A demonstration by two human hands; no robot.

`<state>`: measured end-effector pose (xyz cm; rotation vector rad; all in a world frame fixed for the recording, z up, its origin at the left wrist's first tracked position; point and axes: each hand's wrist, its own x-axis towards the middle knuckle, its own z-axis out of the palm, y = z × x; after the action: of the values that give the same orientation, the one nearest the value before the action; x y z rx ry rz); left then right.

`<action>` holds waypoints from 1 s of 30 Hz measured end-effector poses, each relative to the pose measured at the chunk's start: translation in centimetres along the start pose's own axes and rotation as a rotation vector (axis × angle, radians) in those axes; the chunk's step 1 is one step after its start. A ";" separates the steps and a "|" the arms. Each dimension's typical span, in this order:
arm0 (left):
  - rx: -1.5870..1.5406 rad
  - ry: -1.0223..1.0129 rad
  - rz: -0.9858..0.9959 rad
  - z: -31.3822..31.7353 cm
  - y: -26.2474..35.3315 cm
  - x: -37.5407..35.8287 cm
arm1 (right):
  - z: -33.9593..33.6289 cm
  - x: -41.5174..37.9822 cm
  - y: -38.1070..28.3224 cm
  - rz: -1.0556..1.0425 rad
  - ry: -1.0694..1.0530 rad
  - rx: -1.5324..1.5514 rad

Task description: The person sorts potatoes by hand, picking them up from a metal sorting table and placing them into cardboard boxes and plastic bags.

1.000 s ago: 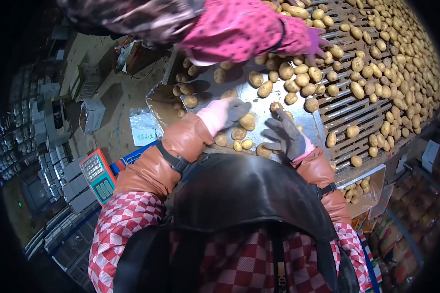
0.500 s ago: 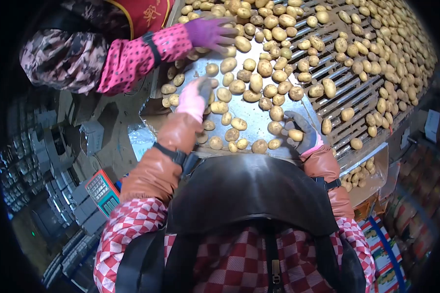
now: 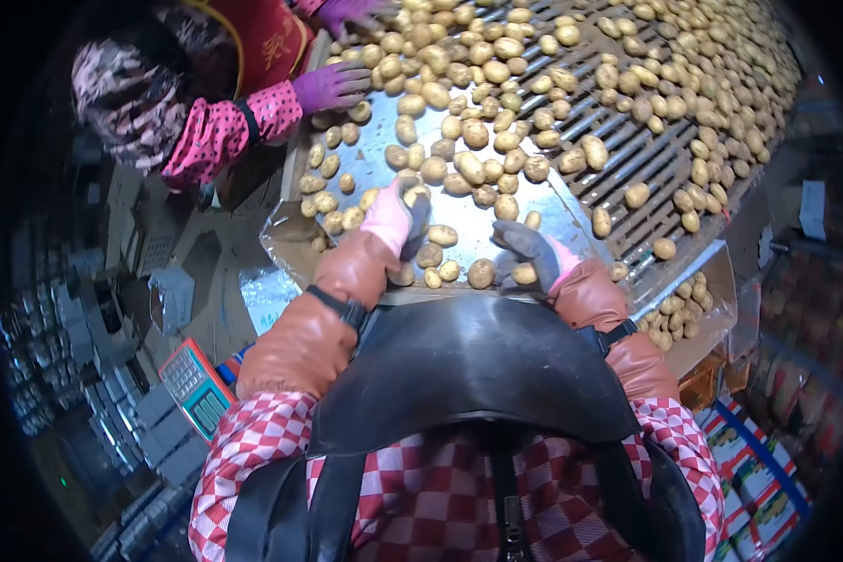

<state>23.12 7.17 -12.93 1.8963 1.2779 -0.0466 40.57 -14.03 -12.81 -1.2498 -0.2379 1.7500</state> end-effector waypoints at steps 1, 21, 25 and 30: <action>-0.084 -0.099 0.013 0.6 1.5 -1.7 | 0.6 -0.6 0.3 -0.027 -0.022 0.210; 0.742 -0.208 0.966 18.0 22.4 7.6 | -14.6 -18.1 16.8 -0.800 0.849 0.688; 0.764 -0.338 0.990 21.0 22.5 12.7 | -9.5 -18.5 14.4 -0.792 0.558 0.883; 0.021 -0.478 0.503 19.9 25.4 2.9 | -9.0 -19.4 15.3 -0.637 0.566 0.776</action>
<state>52.18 -7.01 -11.89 2.0137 0.4708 -0.2347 39.93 -40.28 -13.99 -0.8873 0.3254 0.7587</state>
